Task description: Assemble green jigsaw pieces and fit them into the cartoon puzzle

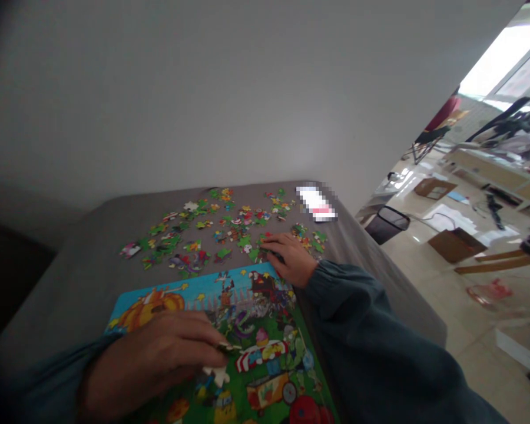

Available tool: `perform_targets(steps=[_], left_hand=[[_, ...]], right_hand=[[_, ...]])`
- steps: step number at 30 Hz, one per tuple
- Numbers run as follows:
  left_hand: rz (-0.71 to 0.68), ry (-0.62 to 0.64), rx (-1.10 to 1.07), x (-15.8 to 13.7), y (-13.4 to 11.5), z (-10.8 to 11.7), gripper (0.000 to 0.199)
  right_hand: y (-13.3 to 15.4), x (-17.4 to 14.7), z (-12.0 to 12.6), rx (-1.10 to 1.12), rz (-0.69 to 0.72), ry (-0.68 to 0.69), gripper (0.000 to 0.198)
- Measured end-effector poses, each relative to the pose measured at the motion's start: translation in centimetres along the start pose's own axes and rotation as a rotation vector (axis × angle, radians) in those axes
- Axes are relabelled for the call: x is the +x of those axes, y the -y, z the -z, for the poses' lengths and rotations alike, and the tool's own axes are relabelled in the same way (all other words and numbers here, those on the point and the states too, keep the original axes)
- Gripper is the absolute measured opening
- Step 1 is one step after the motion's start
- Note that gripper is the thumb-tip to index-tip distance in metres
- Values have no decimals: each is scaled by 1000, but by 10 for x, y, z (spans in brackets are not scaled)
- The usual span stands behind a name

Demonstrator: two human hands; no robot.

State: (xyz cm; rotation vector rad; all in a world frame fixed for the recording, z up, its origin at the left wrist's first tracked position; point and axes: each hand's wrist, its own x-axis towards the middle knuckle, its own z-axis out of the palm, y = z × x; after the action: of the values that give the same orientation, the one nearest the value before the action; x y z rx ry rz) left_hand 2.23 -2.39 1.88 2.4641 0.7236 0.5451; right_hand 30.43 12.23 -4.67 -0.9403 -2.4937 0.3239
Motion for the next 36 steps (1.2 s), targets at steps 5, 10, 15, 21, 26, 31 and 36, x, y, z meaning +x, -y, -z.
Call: perform_targets(steps=[5, 10, 15, 21, 26, 31, 36], left_hand=[[-12, -21, 19, 0, -3, -4, 16], [-44, -79, 42, 2, -4, -4, 12], [-33, -58, 47, 1, -3, -4, 15], [-63, -106, 42, 2, -4, -4, 25], [-75, -132, 52, 5, -6, -1, 30], [-82, -161, 71, 8, -10, 3, 41], [-84, -183, 105, 8, -11, 4, 45]], right_hand=[[4, -2, -1, 10, 3, -35, 34], [11, -3, 1, 3, 20, -63, 26], [13, -2, 3, 10, 70, -49, 24], [16, -2, 6, 50, 100, -13, 26], [17, -2, 4, 61, 110, -8, 25], [18, -2, 5, 63, 112, -6, 26], [19, -2, 5, 66, 115, 0, 28]])
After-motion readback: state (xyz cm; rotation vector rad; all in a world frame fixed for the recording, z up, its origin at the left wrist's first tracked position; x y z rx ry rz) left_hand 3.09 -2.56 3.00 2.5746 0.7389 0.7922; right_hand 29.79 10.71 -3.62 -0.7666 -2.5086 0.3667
